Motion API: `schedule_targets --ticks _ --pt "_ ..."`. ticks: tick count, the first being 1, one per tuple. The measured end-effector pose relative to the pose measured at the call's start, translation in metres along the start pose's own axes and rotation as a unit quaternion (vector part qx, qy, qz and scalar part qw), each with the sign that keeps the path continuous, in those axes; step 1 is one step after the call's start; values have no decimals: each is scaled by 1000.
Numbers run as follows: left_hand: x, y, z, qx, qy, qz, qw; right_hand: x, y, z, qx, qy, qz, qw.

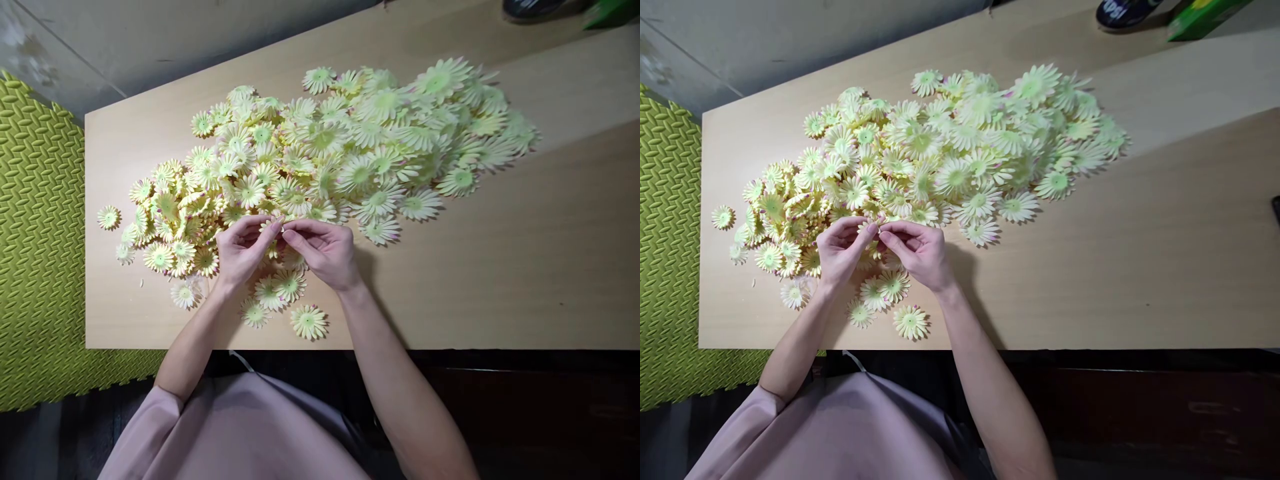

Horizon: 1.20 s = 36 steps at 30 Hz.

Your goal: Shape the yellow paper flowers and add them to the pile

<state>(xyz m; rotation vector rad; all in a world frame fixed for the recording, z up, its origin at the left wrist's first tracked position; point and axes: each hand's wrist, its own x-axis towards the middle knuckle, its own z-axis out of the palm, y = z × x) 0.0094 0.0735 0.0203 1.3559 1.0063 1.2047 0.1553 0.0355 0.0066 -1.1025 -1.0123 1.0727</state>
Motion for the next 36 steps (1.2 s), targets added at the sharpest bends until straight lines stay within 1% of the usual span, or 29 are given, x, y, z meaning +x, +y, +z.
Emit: schedule_targets --ticks 7,17,24,31,36 --pt "0 1 2 -16 7 -5 1000 1 0 0 -11 3 8 1000" --pt "1 1 1 -17 2 3 1000 1 -3 2 16 0 -3 1000" --pt "1 1 1 -12 6 -4 1000 1 -3 2 10 5 2 1000" --pt "2 0 0 -19 4 12 1000 1 -3 2 4 4 1 1000" --pt "1 0 -1 -13 1 4 1000 1 -2 1 1 0 3 1000"
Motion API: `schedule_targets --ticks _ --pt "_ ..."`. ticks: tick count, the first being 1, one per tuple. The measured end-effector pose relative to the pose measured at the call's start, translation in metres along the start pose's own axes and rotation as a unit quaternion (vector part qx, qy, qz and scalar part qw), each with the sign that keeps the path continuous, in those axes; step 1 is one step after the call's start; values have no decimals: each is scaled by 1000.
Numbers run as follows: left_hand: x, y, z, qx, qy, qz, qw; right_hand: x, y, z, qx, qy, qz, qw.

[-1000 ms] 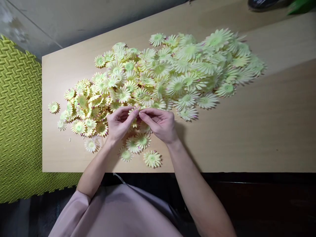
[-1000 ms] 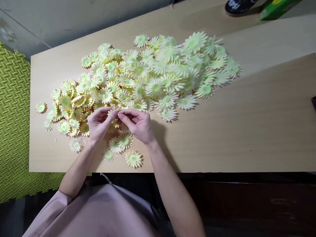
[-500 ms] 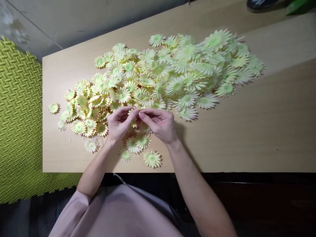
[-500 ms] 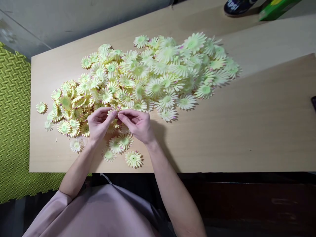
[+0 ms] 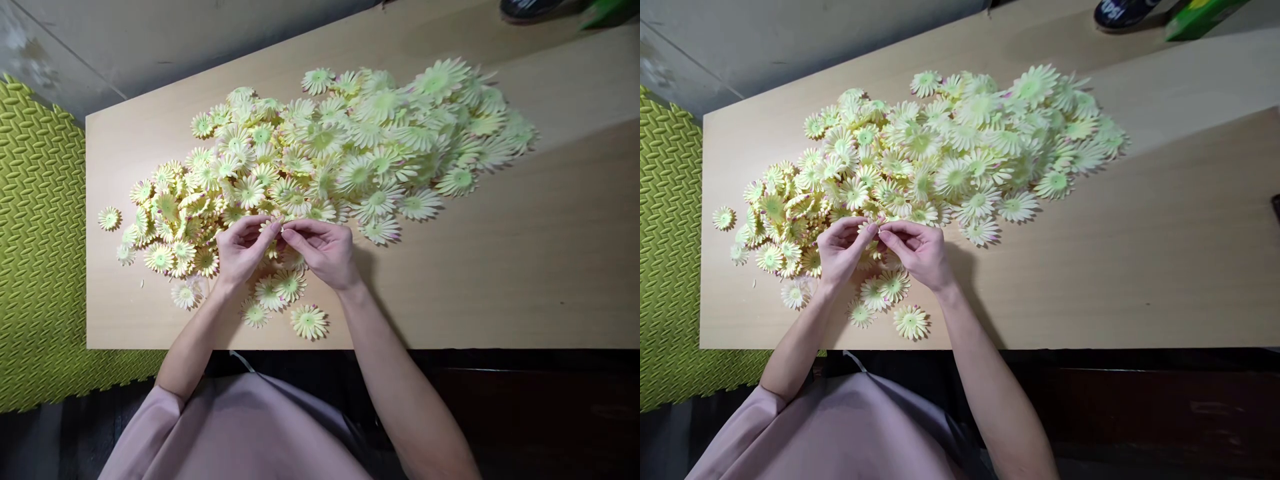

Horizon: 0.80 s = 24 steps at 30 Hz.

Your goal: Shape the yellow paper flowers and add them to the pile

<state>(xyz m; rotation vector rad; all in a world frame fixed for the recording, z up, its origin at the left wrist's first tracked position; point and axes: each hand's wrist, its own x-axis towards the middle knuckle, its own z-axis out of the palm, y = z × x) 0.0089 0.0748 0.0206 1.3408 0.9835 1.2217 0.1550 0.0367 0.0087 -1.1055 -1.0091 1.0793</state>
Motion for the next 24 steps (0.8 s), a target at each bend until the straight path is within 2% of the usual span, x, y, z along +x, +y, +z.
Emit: schedule_targets --ticks 24 --pt "0 0 1 9 4 -8 1000 -1 -1 1 -16 9 0 1000"
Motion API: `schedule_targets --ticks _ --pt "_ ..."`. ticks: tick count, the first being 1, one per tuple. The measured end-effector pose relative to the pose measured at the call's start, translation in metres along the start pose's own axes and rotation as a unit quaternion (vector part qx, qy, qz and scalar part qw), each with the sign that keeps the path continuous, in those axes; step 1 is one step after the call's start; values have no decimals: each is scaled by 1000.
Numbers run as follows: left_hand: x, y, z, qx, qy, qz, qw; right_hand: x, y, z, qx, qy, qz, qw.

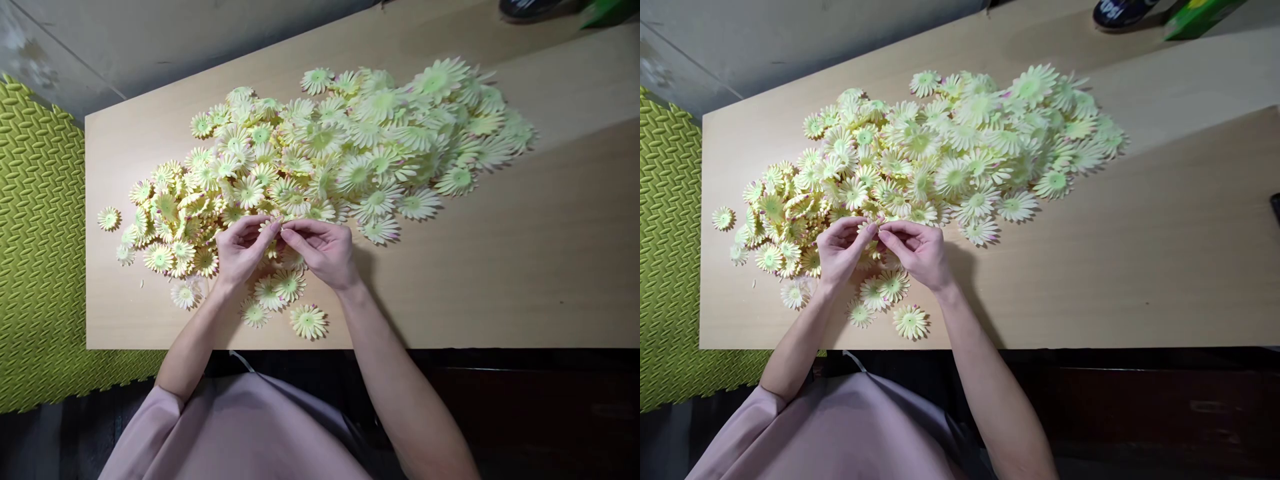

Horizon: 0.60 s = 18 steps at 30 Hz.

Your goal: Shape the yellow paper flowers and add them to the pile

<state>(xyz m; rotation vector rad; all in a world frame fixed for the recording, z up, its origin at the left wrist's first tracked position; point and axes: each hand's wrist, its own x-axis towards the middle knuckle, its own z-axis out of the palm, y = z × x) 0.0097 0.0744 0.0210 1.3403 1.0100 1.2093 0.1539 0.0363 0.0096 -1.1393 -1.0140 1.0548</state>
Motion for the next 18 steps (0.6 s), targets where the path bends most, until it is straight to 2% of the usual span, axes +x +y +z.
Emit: schedule_targets --ticks 9,15,18 --pt "0 2 1 -2 4 3 1000 -1 1 0 7 -3 -3 1000" --pt "-1 2 -1 14 -27 -6 1000 0 1 0 -5 -2 6 1000" --pt "-1 -1 -4 37 -45 43 997 1 2 -1 -13 5 2 1000"
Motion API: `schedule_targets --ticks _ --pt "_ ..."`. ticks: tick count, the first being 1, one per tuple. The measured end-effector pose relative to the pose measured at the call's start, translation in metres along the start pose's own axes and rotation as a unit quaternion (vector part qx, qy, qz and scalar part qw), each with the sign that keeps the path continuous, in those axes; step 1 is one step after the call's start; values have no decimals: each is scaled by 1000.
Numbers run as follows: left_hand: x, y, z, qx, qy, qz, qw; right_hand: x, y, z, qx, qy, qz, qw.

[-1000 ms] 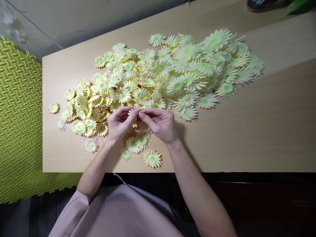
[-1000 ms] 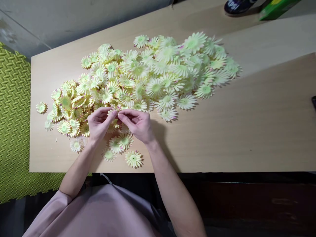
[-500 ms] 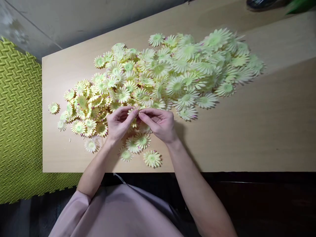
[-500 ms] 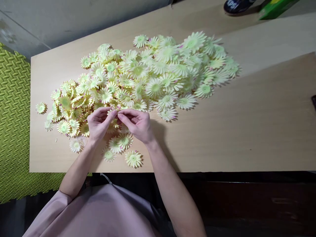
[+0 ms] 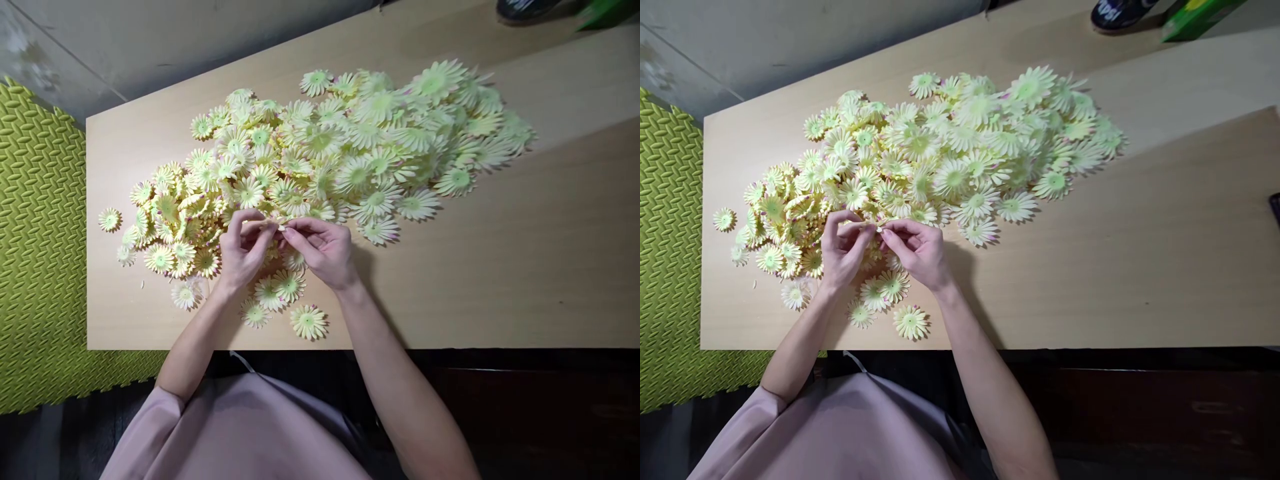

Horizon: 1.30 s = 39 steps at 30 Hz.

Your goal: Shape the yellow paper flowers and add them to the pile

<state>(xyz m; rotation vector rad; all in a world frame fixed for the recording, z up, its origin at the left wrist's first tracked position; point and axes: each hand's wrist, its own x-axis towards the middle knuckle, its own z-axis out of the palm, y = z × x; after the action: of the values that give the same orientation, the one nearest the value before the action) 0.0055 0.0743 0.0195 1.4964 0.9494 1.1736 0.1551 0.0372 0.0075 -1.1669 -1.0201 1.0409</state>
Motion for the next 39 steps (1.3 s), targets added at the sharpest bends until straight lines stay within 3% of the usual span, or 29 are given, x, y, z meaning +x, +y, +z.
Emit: schedule_targets --ticks 3,11,18,26,31,34,39 --pt "-1 -4 -1 59 -23 58 996 1 -1 0 -11 18 -8 1000" --pt "-1 -3 4 44 18 32 998 -2 -6 2 -28 -2 -37 999" --pt "1 2 3 -73 56 -61 994 -1 -3 -1 22 1 -11 1000" --pt "4 -5 -2 -193 23 -148 970 1 8 -8 61 -2 -2 998" --pt "10 -1 -14 -196 59 -119 972 2 11 -15 88 61 -1 994" --pt "10 -1 -13 -132 97 -66 984 7 6 -11 121 129 -7 984" --pt "5 -1 -6 -9 92 -14 996 14 2 -8 93 271 -20 958"
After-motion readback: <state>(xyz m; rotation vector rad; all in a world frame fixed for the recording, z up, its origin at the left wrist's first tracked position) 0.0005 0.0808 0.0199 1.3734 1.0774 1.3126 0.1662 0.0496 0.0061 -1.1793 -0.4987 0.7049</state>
